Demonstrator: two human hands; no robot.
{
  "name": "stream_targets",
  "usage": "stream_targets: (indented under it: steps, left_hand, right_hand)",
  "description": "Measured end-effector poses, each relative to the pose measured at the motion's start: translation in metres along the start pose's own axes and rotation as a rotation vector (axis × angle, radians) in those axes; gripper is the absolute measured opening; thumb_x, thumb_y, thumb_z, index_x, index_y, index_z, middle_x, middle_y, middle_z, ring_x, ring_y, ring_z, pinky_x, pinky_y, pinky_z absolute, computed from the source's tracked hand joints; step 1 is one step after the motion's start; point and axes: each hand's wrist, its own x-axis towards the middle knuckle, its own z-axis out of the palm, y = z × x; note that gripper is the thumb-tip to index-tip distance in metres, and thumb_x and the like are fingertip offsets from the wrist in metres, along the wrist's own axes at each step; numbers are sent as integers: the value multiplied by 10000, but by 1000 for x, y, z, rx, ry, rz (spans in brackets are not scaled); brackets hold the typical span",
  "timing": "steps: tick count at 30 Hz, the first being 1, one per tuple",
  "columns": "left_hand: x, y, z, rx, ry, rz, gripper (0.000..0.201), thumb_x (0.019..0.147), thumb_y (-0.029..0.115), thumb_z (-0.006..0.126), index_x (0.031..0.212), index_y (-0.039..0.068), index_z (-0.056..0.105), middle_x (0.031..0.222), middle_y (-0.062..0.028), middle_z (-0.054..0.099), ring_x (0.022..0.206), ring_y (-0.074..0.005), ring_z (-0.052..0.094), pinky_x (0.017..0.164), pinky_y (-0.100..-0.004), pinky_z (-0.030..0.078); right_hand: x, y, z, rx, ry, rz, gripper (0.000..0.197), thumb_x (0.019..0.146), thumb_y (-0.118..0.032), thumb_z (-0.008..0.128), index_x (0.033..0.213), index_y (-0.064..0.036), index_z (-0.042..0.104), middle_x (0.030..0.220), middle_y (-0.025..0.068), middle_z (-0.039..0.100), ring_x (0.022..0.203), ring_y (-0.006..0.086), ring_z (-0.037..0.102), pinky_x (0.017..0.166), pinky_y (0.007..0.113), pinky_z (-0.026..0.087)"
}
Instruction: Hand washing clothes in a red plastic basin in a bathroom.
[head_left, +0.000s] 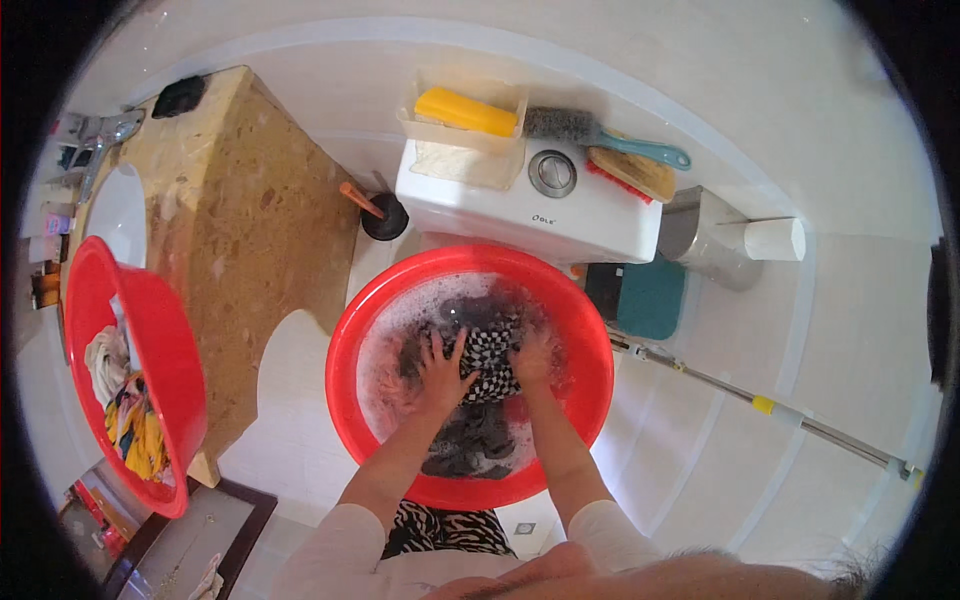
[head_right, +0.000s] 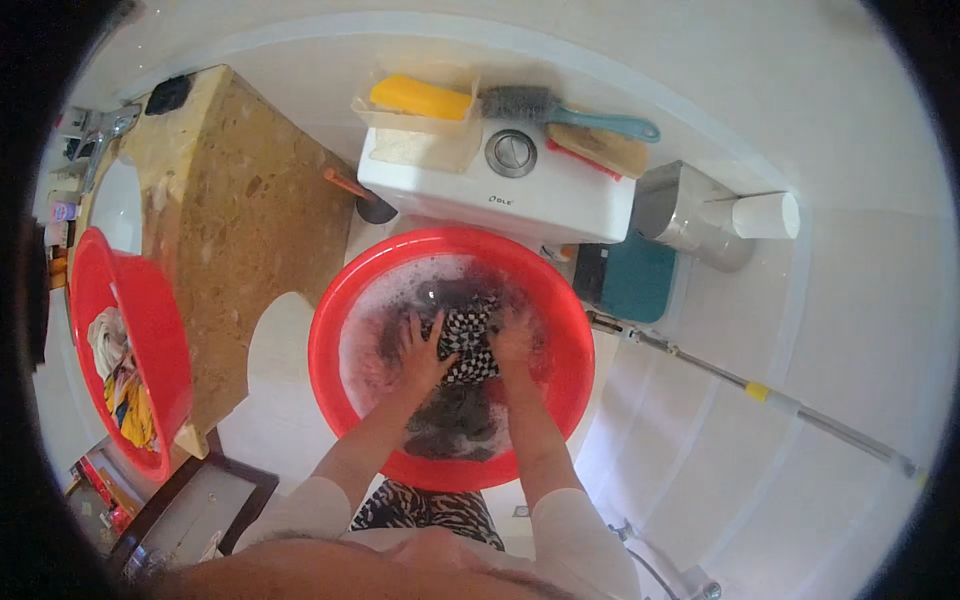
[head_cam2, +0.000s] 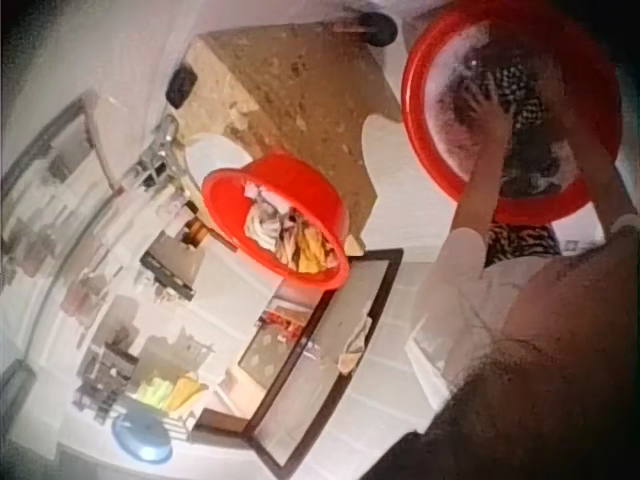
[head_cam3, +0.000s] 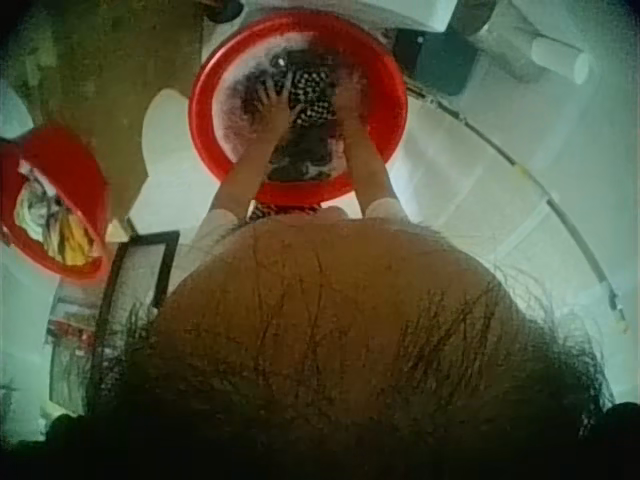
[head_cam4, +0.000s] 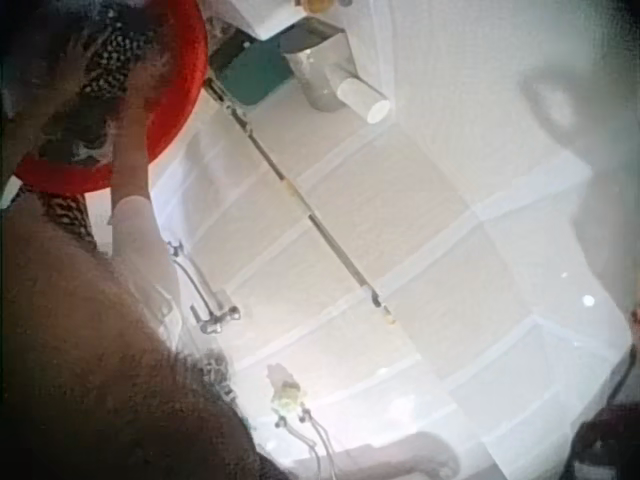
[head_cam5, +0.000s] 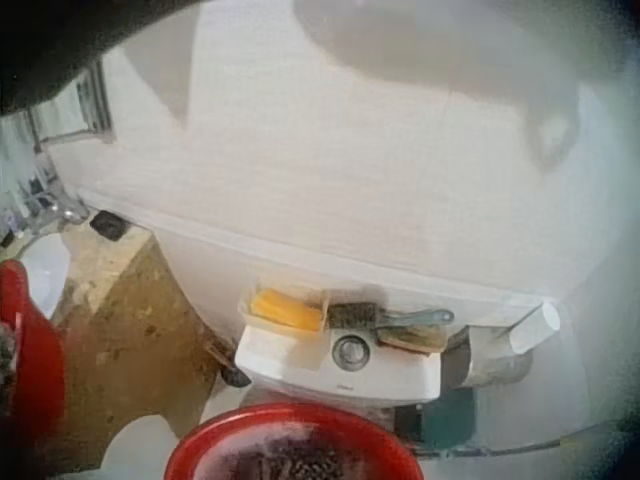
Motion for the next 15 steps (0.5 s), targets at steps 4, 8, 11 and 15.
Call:
stream_targets:
  steps: [4, 8, 11, 15]
  left_hand:
    - [22, 13, 34, 183, -176, -36, 799, 775, 391, 700, 1436, 231, 282, 1450, -244, 227, 1297, -475, 248, 985, -618, 320]
    - [37, -47, 66, 94, -104, -191, 743, 776, 376, 696, 1391, 197, 320, 1402, -241, 279, 1244, -468, 305, 950, -600, 349]
    - [52, -27, 92, 10, -141, -176, 702, 777, 365, 692, 1358, 171, 349, 1367, -239, 317, 1204, -462, 347, 923, -587, 370]
    - [64, -35, 101, -35, -145, -203, 649, 779, 350, 687, 1313, 137, 387, 1319, -236, 369, 1152, -455, 403, 888, -569, 398]
  right_hand:
    - [-13, -3, 1, 242, 159, 63, 626, 673, -180, 727, 1249, -124, 488, 1359, 209, 379, 1220, 462, 329, 1020, 537, 287]
    - [-75, -75, -16, 110, 32, -216, 536, 621, -178, 759, 1116, -87, 575, 1301, 233, 412, 1187, 444, 364, 987, 545, 306]
    - [-85, -68, -16, 29, -127, -216, 502, 619, -250, 767, 1059, -72, 604, 1229, 249, 462, 1094, 448, 443, 948, 535, 351]
    - [-50, -44, 32, 170, -142, -145, 523, 638, -357, 747, 1057, -71, 619, 1064, 263, 564, 929, 447, 555, 833, 518, 444]
